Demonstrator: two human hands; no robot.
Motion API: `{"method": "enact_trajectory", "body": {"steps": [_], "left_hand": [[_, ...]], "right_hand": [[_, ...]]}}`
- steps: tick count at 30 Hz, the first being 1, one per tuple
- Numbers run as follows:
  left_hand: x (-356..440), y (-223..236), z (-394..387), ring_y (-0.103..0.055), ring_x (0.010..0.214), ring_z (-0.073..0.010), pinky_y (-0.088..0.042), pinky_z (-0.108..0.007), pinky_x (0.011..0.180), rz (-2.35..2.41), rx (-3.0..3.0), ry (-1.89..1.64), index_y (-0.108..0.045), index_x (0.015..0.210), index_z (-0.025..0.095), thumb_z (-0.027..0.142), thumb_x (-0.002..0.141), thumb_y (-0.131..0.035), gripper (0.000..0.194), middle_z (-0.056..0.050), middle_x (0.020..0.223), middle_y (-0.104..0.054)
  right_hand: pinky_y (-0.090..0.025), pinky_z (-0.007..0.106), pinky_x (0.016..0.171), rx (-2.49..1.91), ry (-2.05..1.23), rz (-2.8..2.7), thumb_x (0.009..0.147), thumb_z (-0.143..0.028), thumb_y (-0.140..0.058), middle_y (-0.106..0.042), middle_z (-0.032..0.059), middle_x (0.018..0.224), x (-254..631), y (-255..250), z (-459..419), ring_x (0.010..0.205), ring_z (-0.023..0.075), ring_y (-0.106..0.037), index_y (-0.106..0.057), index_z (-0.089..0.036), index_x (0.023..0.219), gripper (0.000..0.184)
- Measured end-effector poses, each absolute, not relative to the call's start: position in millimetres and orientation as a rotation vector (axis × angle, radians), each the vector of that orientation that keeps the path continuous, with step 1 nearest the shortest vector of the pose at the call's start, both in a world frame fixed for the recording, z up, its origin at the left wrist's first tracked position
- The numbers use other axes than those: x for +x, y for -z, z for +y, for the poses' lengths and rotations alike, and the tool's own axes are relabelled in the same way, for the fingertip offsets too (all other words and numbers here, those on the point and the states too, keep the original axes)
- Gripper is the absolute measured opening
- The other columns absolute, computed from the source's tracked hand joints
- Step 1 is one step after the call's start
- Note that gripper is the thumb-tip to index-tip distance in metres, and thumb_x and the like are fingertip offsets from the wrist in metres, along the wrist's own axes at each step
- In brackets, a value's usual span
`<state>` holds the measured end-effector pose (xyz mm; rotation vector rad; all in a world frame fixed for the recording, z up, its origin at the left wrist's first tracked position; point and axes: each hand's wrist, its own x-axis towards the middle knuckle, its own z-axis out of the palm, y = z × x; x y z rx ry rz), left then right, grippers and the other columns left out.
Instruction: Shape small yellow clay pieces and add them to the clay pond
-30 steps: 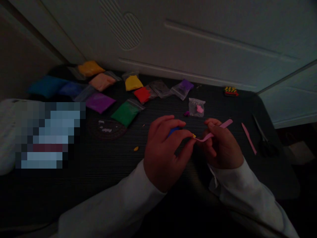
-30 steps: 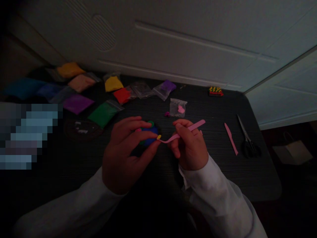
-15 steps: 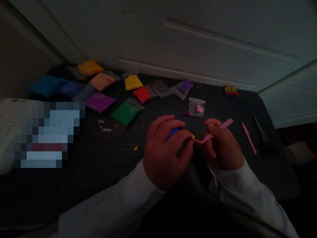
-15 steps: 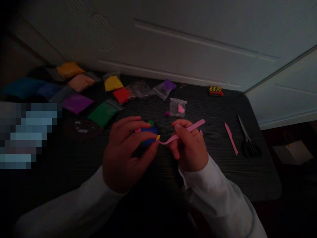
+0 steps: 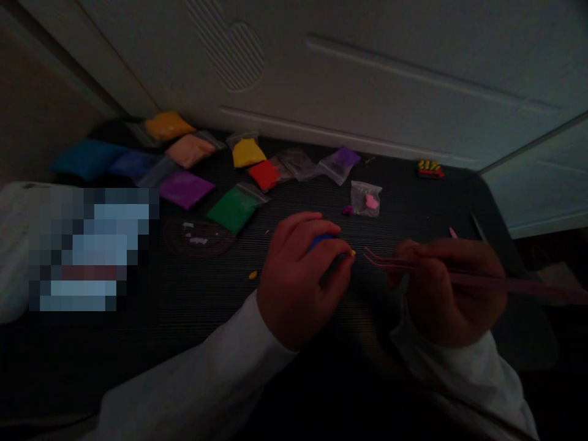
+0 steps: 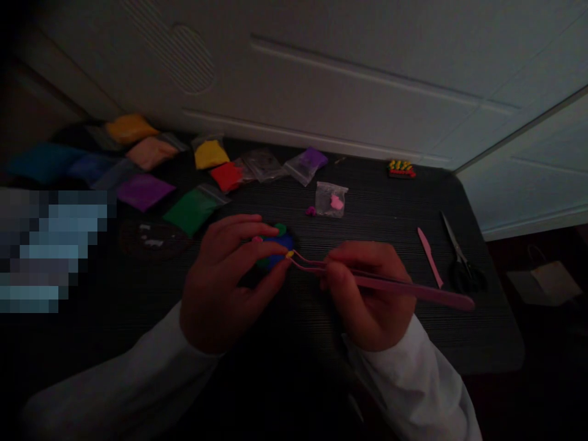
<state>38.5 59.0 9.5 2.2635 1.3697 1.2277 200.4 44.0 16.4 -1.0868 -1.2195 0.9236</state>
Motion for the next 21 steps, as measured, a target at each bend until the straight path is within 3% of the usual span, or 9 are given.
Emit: {"method": "enact_trajectory", "body": {"steps": [5,11,16,21], "left_hand": [[25.5,-10.2,68.5,-0.054,0.095,-0.0171,-0.043,-0.035,0.087,1.264,2.240,-1.066,-0.059,0.082,0.020,0.020,0.073,-0.057,0.009,-0.002,0.088,-0.065],[21.2,-10.8,66.3,-0.058,0.093,-0.0142,-0.045,-0.026,0.082,1.276,2.162,-0.934,-0.061,0.089,0.019,0.022,0.074,-0.057,0.016,-0.002,0.093,-0.066],[20.3,-15.1,64.8,-0.060,0.087,-0.0102,-0.044,-0.018,0.079,1.293,2.099,-0.903,-0.062,0.087,0.019,0.021,0.073,-0.058,0.015,0.000,0.093,-0.066],[19.1,-16.2,65.7,-0.059,0.086,-0.0095,-0.044,-0.018,0.079,1.247,2.059,-0.896,-0.060,0.088,0.020,0.019,0.073,-0.058,0.015,0.003,0.090,-0.065]], "right_hand": [[-0.045,0.032,0.057,-1.020,-0.770,-1.702,0.070,-0.016,-0.061,-0.062,0.0016,0.076,208.9,-20.4,45.0,0.068,0.0160,-0.058,-0.058,-0.023,0.090,0.021],[-0.043,0.027,0.069,-1.125,-0.715,-1.809,0.071,-0.009,-0.060,-0.060,-0.0012,0.085,212.2,-26.4,44.5,0.082,0.0130,-0.054,-0.054,-0.026,0.098,0.032],[-0.041,0.030,0.075,-1.089,-0.719,-1.852,0.075,-0.015,-0.056,-0.060,0.0001,0.084,207.6,-27.7,42.3,0.083,0.0149,-0.053,-0.055,-0.026,0.101,0.028],[-0.043,0.034,0.075,-1.085,-0.675,-1.750,0.077,-0.023,-0.053,-0.060,0.0004,0.077,203.3,-26.2,41.3,0.076,0.0163,-0.053,-0.057,-0.028,0.101,0.024]]}}
